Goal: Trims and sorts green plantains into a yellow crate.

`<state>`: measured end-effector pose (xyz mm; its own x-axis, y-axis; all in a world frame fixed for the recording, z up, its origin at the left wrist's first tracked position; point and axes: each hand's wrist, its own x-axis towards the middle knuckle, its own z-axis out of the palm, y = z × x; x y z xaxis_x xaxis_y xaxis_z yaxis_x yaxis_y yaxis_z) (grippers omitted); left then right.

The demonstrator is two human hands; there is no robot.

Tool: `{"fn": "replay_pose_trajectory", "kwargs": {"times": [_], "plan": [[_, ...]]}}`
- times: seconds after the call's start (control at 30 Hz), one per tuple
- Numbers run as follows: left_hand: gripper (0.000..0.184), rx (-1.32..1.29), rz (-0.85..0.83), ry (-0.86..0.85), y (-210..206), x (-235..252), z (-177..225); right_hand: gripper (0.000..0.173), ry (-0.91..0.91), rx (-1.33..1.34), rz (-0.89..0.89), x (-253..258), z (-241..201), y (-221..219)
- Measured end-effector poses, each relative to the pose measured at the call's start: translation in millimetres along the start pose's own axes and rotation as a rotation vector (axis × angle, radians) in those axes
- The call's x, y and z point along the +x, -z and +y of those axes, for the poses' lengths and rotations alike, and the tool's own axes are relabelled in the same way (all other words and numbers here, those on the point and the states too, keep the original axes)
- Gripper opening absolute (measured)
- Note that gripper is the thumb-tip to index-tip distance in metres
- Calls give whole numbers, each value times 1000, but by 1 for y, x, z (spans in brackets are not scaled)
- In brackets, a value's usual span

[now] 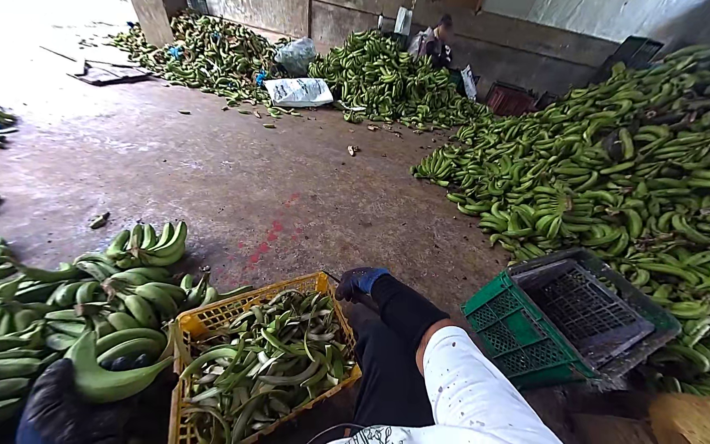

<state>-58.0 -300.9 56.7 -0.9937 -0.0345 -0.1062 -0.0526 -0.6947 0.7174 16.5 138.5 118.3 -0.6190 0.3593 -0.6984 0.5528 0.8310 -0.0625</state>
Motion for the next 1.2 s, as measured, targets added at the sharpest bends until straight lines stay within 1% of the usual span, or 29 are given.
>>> {"fn": "replay_pose_trajectory", "kwargs": {"times": [0.07, 0.13, 0.23, 0.37, 0.53, 0.6, 0.7, 0.8, 0.87, 0.97, 1.1, 1.2], "plan": [[29, -26, 4, 10, 7, 6, -3, 40, -1, 29, 14, 2, 2, 1], [27, -22, 25, 9, -2, 0, 1, 39, -23, 46, 19, -1, -1, 4], [29, -5, 4, -25, -13, -6, 4, 39, -16, 78, 24, 4, 3, 7], [30, -10, -6, 29, -16, -6, 4, 36, 6, 93, 34, 6, 11, 5], [32, -17, -36, 9, -8, -1, -2, 36, -9, 154, 35, -8, 11, 10], [29, 7, -19, -8, -6, 2, -3, 36, -3, 177, 27, -11, 9, 11], [31, 10, -49, -8, -4, 1, -2, 38, 32, 155, 26, -6, 9, 8], [32, 49, -67, -2, -7, -4, 1, 41, 29, 88, 42, -5, 9, 3], [29, 72, -34, -13, -9, -3, -1, 43, 17, 90, 44, 0, 9, 4], [29, 38, -10, -16, -15, -8, -3, 45, 43, 120, 63, 11, 12, 2], [29, 26, 0, -5, -19, -10, -1, 45, 47, 60, 57, 5, 9, 4], [28, 31, -1, 6, -20, -11, 1, 43, 43, 108, 52, 6, 12, 1]]}}
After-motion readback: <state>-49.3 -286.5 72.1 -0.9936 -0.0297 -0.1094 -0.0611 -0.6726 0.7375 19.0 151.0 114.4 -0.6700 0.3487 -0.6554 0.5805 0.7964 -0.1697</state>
